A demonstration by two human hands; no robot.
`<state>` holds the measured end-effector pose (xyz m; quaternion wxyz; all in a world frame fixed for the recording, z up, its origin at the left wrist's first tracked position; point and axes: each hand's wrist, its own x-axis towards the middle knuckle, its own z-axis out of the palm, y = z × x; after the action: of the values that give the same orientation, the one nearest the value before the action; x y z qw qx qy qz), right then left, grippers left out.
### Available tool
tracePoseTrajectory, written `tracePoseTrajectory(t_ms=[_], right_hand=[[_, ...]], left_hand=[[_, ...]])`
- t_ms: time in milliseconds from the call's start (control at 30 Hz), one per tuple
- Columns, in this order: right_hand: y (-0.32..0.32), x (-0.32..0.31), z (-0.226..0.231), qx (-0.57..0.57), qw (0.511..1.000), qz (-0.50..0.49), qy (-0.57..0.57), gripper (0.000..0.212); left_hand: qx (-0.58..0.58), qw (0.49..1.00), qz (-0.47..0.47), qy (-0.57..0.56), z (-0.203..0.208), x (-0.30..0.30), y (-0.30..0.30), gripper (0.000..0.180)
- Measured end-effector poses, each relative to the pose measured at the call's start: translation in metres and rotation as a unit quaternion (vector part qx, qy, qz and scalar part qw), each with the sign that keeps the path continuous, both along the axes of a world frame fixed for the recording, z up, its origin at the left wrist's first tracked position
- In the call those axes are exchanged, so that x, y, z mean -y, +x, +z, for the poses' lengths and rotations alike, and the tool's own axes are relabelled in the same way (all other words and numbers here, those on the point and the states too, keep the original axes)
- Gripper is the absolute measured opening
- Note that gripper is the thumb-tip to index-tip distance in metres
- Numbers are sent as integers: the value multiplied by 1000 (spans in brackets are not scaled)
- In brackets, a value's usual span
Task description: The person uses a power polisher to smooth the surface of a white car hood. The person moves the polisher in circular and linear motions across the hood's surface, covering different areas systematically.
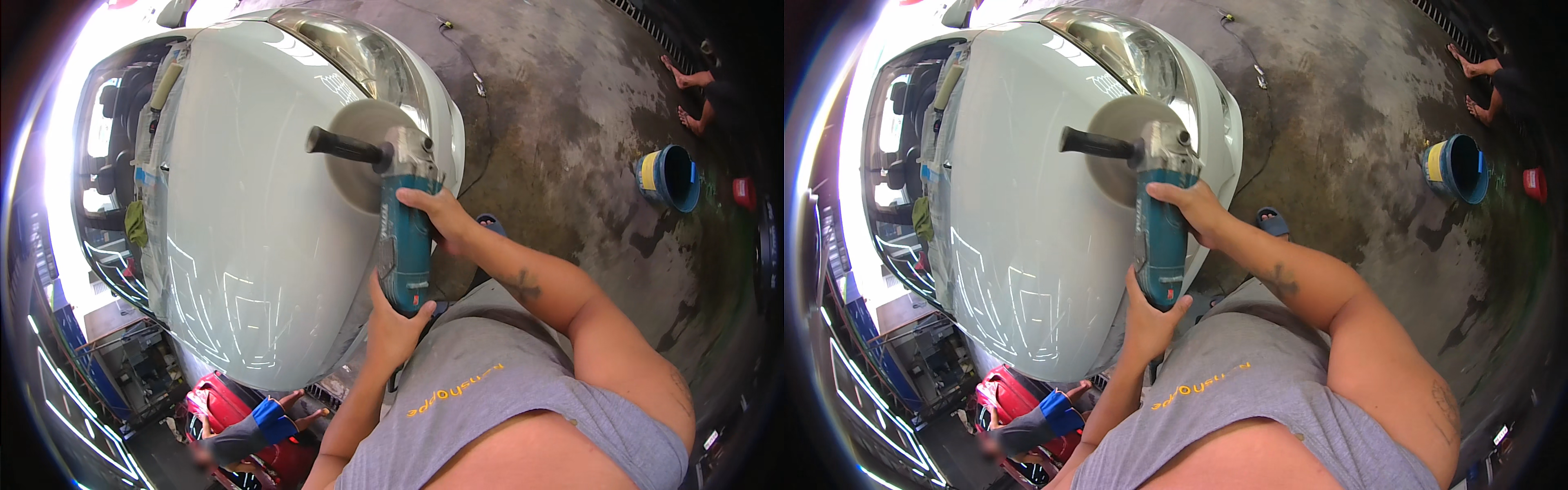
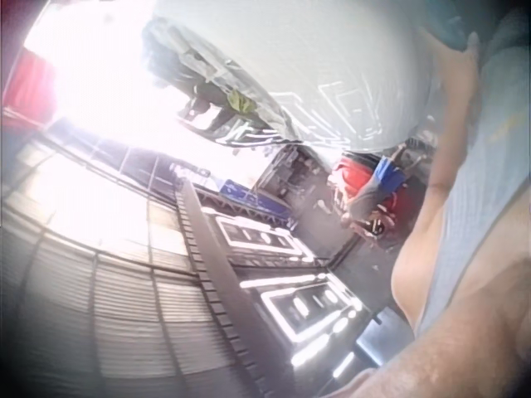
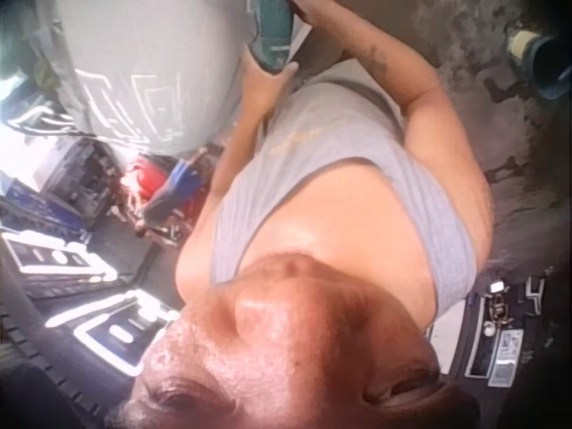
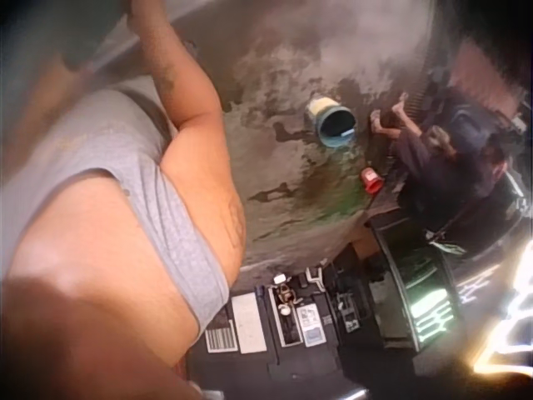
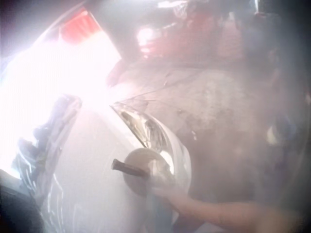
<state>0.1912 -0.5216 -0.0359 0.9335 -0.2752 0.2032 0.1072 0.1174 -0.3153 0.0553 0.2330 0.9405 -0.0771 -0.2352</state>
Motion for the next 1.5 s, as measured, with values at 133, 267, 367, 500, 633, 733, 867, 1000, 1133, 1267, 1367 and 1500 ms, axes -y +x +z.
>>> tracePoseTrajectory(t_ms=[133,267,367,500,633,733,867,1000,1133,1267,1367,1500], right_hand=[[69,20,45,46,999,6,-27,58],[130,29,82,56,992,29,-111,62],[133,23,73,22,994,49,-95,66],[79,12,49,3,998,28,-54,47],[28,-36,40,27,996,38,-80,46],[5,-64,31,39,992,55,-103,45],[-12,-103,24,43,989,41,-136,44],[-28,-153,32,58,985,20,-162,46],[-41,-221,39,68,980,2,-188,46],[-54,-290,56,115,972,-6,-206,50],[-54,-334,62,105,966,4,-235,68],[-54,-347,84,108,967,13,-230,78]], left_hand=[[-55,990,114,-69,20,31,34,114],[-87,975,170,-116,70,68,90,114],[-76,980,161,-91,68,54,90,116],[-81,988,105,-84,39,23,52,117],[-125,981,123,-89,25,-23,12,114],[-139,975,155,-73,15,-49,-12,115],[-167,965,187,-81,3,-82,-28,114],[-122,967,193,-109,-25,-133,-57,117],[-119,961,197,-155,-26,-200,-72,122],[-93,968,197,-124,-22,-265,-92,122],[-51,963,199,-173,-55,-310,-104,118],[-29,953,217,-211,-56,-309,-103,113]])
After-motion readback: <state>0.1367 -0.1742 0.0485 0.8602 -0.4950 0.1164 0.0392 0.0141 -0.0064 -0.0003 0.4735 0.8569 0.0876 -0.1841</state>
